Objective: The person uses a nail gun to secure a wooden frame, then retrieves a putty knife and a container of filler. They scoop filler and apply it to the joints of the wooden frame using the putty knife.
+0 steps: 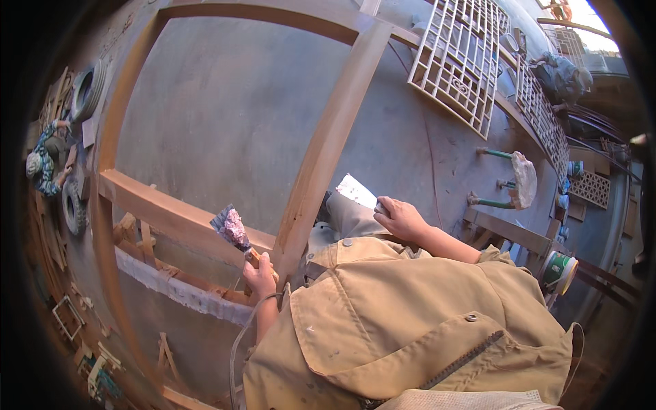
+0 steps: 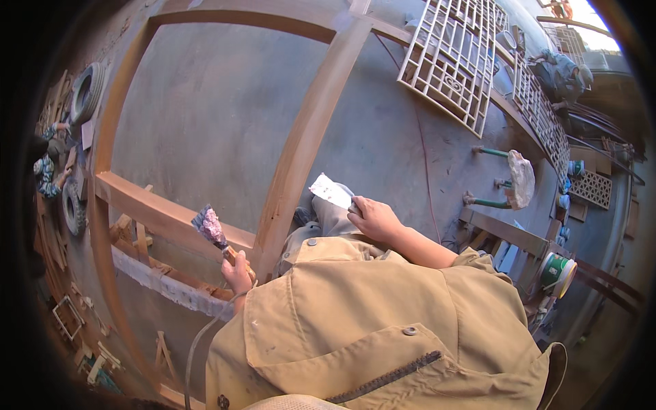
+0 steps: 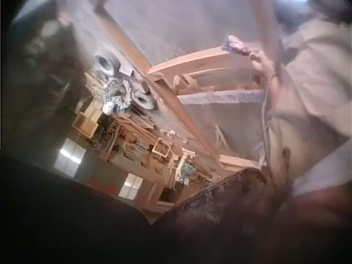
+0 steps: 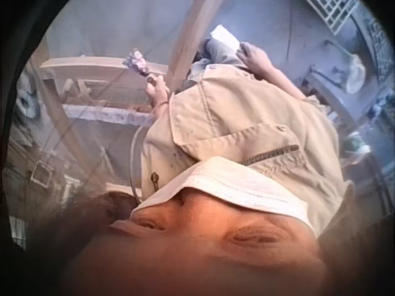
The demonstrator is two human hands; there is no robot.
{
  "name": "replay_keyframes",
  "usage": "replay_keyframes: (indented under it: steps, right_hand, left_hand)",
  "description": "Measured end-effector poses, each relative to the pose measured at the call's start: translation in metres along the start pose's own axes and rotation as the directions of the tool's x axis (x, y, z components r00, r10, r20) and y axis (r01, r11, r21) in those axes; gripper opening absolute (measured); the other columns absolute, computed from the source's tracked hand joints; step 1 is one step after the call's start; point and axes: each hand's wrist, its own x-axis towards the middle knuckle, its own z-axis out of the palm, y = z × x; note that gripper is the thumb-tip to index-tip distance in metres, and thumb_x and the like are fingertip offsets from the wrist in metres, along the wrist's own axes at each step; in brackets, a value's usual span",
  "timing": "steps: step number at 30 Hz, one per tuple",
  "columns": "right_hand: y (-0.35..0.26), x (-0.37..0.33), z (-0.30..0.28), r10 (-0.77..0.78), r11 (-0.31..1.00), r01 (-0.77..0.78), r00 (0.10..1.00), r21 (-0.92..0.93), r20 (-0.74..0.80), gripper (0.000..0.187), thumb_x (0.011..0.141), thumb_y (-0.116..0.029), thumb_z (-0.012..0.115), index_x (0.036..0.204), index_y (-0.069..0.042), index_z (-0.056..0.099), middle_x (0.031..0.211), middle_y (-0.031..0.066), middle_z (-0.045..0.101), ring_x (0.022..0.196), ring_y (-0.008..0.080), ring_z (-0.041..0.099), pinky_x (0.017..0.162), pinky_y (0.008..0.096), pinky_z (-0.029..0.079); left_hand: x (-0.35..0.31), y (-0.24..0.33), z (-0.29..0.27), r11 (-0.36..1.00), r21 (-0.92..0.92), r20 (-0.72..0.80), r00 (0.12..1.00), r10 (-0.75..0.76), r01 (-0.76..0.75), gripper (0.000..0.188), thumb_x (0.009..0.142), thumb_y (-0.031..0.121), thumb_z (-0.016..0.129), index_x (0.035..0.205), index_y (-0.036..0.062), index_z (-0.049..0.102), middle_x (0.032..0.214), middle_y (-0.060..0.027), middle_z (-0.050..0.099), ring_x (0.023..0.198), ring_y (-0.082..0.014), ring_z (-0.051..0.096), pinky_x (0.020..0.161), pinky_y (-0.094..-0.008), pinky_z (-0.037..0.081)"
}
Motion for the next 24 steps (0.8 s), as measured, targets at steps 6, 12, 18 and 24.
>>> replay_keyframes:
  steps: [6,12,18,24]
  right_hand:
    - [-0.003,0.032,-0.034,-0.06,0.998,0.06,0.998,0.011,-0.036,0.029,0.082,-0.028,0.049,0.093,-0.001,0.05,0.088,0.0183,0.059,0.086,0.0348,0.056,0.073,0.0419,0.044]
    - [0.018,0.103,-0.09,-0.126,0.991,0.125,0.992,0.049,0.023,0.03,0.082,-0.028,0.05,0.097,-0.002,0.051,0.09,0.0192,0.059,0.086,0.0351,0.056,0.073,0.0414,0.045]
    - [0.05,0.174,-0.179,-0.142,0.99,0.141,0.989,0.027,0.049,0.03,0.081,-0.028,0.051,0.096,-0.002,0.052,0.087,0.02,0.059,0.083,0.0362,0.057,0.072,0.0427,0.045]
    - [0.063,0.234,-0.231,-0.165,0.985,0.169,0.981,-0.023,0.102,0.029,0.081,-0.028,0.053,0.093,-0.002,0.052,0.084,0.0185,0.059,0.082,0.0351,0.057,0.072,0.0409,0.045]
  left_hand:
    - [0.016,0.017,0.013,0.999,-0.033,-0.086,0.996,0.01,-0.013,0.021,0.075,0.02,0.058,0.077,0.0003,0.053,0.057,-0.003,0.051,0.046,-0.0104,0.047,0.043,-0.0257,0.038]
    - [0.035,0.073,0.053,0.992,0.042,-0.177,0.978,-0.112,0.121,0.025,0.075,0.019,0.059,0.085,-0.0029,0.054,0.062,-0.006,0.056,0.054,-0.0131,0.054,0.051,-0.0278,0.044]
    - [0.052,0.136,0.14,0.971,-0.21,-0.275,0.947,-0.167,0.111,0.02,0.077,0.02,0.058,0.077,0.0013,0.05,0.058,-0.0035,0.048,0.048,-0.0119,0.045,0.044,-0.0261,0.037]
    - [0.05,0.201,0.19,0.94,-0.285,-0.178,0.953,-0.246,0.189,0.018,0.078,0.018,0.058,0.08,0.0026,0.049,0.058,-0.002,0.047,0.046,-0.0097,0.044,0.041,-0.0236,0.037]
